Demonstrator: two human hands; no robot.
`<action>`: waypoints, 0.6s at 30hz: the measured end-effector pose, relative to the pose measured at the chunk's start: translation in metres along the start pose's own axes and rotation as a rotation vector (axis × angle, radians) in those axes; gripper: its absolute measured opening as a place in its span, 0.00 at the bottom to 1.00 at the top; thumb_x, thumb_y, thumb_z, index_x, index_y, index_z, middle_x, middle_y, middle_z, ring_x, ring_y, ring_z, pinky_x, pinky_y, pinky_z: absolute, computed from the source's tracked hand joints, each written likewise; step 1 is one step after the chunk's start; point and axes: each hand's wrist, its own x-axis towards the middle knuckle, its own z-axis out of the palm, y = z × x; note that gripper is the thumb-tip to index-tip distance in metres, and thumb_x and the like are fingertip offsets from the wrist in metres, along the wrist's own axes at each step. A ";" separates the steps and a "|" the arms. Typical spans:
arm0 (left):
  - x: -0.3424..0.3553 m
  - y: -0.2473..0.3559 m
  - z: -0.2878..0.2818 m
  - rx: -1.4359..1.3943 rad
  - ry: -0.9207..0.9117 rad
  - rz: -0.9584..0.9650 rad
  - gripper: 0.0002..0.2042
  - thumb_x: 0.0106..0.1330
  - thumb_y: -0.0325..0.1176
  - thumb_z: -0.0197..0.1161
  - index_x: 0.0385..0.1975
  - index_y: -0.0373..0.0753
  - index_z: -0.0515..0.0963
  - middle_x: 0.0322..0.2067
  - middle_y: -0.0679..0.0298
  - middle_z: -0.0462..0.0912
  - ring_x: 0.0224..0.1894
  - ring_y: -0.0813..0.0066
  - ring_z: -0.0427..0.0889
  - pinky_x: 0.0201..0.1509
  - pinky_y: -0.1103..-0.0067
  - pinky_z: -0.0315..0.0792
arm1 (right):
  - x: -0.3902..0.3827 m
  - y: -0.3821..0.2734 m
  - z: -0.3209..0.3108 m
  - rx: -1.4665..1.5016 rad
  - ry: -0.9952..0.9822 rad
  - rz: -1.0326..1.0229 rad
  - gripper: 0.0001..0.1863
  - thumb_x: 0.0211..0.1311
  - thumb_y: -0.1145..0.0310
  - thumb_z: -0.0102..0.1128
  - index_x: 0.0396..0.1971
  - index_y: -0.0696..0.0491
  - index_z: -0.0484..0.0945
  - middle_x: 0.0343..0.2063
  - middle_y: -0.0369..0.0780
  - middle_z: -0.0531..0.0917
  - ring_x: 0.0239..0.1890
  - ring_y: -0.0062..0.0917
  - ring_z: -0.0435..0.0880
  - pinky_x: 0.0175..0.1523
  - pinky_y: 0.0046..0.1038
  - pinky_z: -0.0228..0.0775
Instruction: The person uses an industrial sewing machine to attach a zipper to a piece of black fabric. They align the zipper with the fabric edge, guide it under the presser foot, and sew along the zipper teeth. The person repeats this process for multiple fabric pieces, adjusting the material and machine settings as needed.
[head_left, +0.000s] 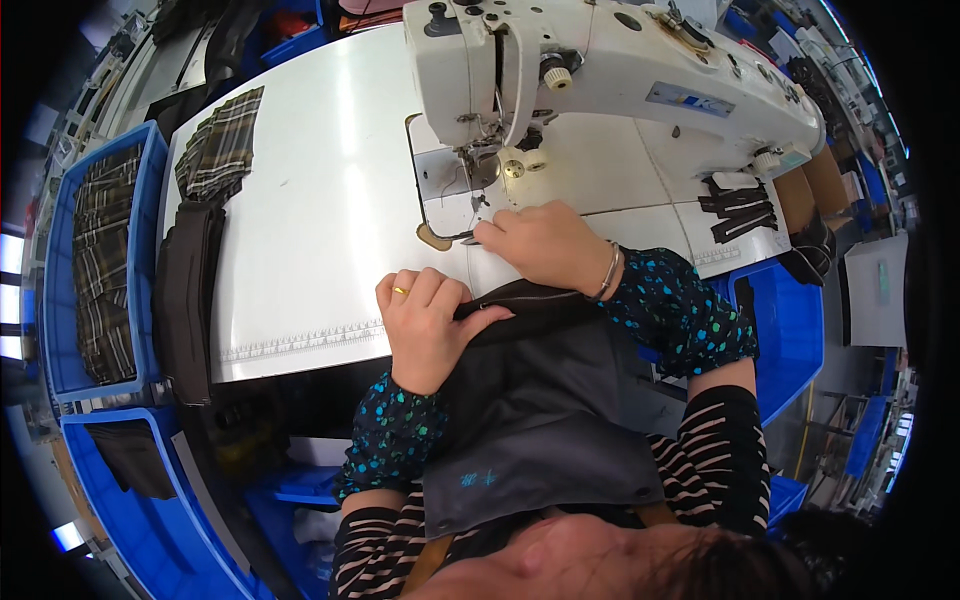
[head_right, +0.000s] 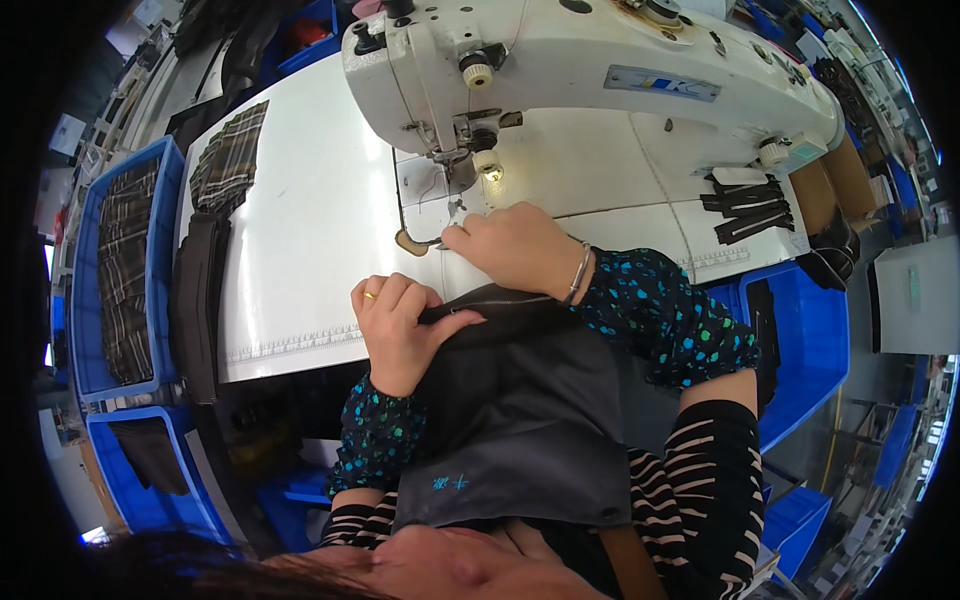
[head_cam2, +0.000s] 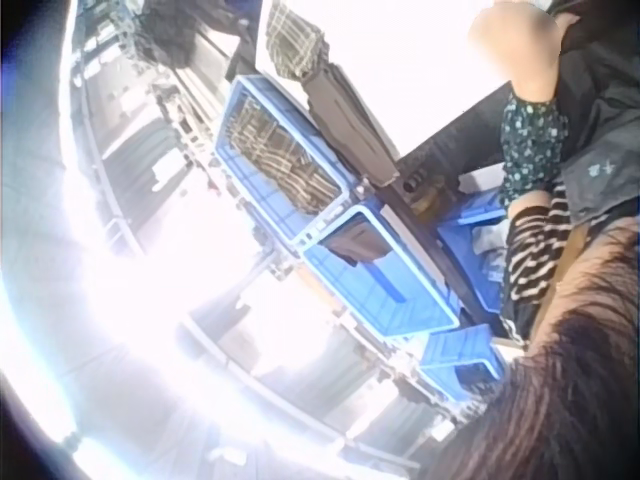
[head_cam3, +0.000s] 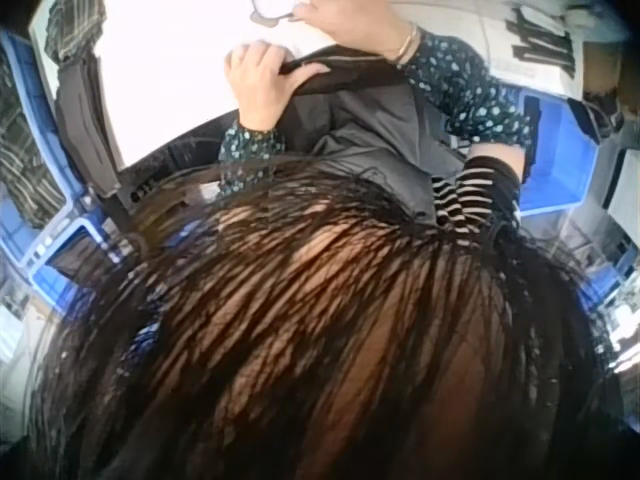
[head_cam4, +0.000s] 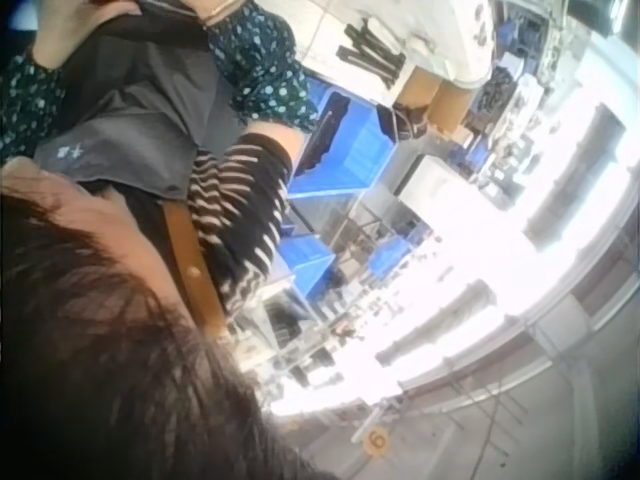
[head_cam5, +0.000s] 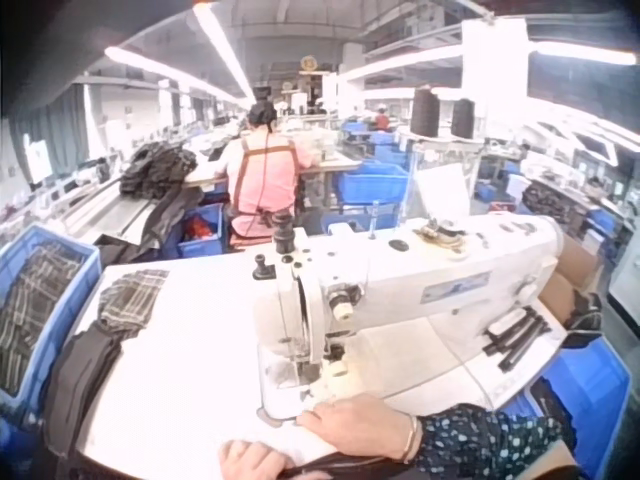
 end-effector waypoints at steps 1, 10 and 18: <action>0.000 0.001 -0.001 0.000 -0.005 0.000 0.24 0.40 0.53 0.84 0.21 0.46 0.75 0.25 0.70 0.73 0.34 0.65 0.71 0.52 0.68 0.64 | -0.002 -0.001 0.001 -0.003 -0.027 0.033 0.08 0.66 0.64 0.65 0.39 0.48 0.76 0.29 0.36 0.80 0.29 0.31 0.86 0.31 0.34 0.76; 0.003 0.002 -0.001 -0.071 0.046 0.032 0.23 0.40 0.49 0.85 0.22 0.44 0.75 0.29 0.69 0.80 0.37 0.65 0.76 0.51 0.67 0.67 | -0.094 0.102 -0.057 -0.310 0.397 0.683 0.19 0.59 0.69 0.71 0.49 0.52 0.76 0.46 0.45 0.79 0.42 0.43 0.85 0.41 0.40 0.79; -0.008 -0.003 0.000 -0.193 0.071 0.056 0.25 0.35 0.41 0.89 0.21 0.43 0.74 0.21 0.69 0.76 0.27 0.65 0.73 0.35 0.71 0.67 | -0.095 0.015 -0.060 0.195 0.422 0.402 0.21 0.59 0.54 0.75 0.45 0.52 0.82 0.43 0.43 0.85 0.45 0.42 0.84 0.50 0.40 0.77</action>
